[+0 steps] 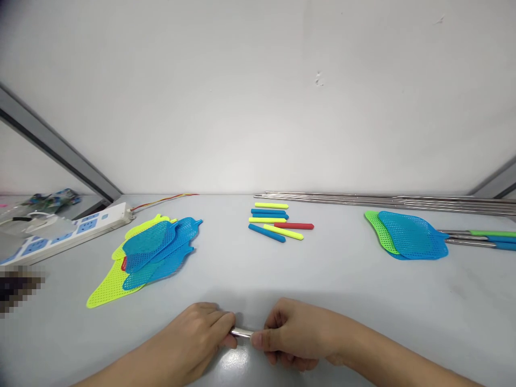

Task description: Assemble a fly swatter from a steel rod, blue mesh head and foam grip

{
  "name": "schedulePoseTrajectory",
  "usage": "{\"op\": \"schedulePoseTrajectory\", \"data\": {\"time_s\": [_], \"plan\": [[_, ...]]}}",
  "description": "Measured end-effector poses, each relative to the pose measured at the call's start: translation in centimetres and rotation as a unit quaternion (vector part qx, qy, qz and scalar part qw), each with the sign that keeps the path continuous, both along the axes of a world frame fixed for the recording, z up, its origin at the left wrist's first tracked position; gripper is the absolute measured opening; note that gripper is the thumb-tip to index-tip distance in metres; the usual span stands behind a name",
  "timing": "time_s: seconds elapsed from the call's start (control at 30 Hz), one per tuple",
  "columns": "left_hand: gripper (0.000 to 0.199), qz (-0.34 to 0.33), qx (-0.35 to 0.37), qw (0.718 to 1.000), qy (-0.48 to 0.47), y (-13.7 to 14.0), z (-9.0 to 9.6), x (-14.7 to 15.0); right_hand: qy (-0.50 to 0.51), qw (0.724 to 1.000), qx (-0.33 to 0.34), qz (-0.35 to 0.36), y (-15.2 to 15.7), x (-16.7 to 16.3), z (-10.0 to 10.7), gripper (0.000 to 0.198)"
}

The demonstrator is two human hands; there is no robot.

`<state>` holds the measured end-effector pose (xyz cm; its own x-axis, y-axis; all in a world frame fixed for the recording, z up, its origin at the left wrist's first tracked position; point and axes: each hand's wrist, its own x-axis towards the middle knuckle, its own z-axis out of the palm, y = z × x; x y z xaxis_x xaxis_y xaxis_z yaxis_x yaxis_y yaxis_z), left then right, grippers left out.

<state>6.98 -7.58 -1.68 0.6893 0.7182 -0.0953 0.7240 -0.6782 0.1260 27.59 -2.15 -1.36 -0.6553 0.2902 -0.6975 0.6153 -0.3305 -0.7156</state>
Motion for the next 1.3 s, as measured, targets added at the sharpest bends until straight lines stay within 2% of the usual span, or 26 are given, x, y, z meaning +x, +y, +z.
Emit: {"op": "schedulePoseTrajectory", "data": {"time_s": [0.2, 0.37, 0.53, 0.7, 0.87, 1.1, 1.3], "plan": [[0.025, -0.003, 0.005, 1.0, -0.018, 1.2, 1.2, -0.9, 0.038, 0.999, -0.037, -0.007, 0.8, -0.2, 0.4, 0.041], [0.02, 0.026, -0.038, 0.999, -0.027, 1.5, 2.0, -1.1, 0.026, 0.998, -0.055, -0.017, 1.3, 0.1, 0.7, 0.041], [0.013, 0.057, -0.027, 0.998, -0.029, 1.2, 1.8, -1.1, 0.043, 0.994, -0.093, -0.022, 1.6, 0.2, 0.7, 0.04], [0.015, 0.041, -0.035, 0.998, -0.024, 0.6, 1.0, -0.7, 0.038, 0.995, -0.091, -0.003, 1.4, 0.3, 0.5, 0.04], [0.012, 0.042, -0.038, 0.998, -0.003, -0.1, 0.9, -0.1, 0.035, 0.992, -0.121, 0.02, 1.1, 0.4, 0.7, 0.041], [0.009, 0.03, -0.082, 0.996, 0.03, -0.3, 0.9, 0.5, 0.024, 0.997, -0.075, 0.028, 0.7, 0.6, 0.1, 0.041], [0.011, 0.014, -0.103, 0.994, 0.028, -0.3, 1.1, 0.8, 0.009, 0.997, -0.065, 0.034, 0.5, 0.5, 0.1, 0.039]]}}
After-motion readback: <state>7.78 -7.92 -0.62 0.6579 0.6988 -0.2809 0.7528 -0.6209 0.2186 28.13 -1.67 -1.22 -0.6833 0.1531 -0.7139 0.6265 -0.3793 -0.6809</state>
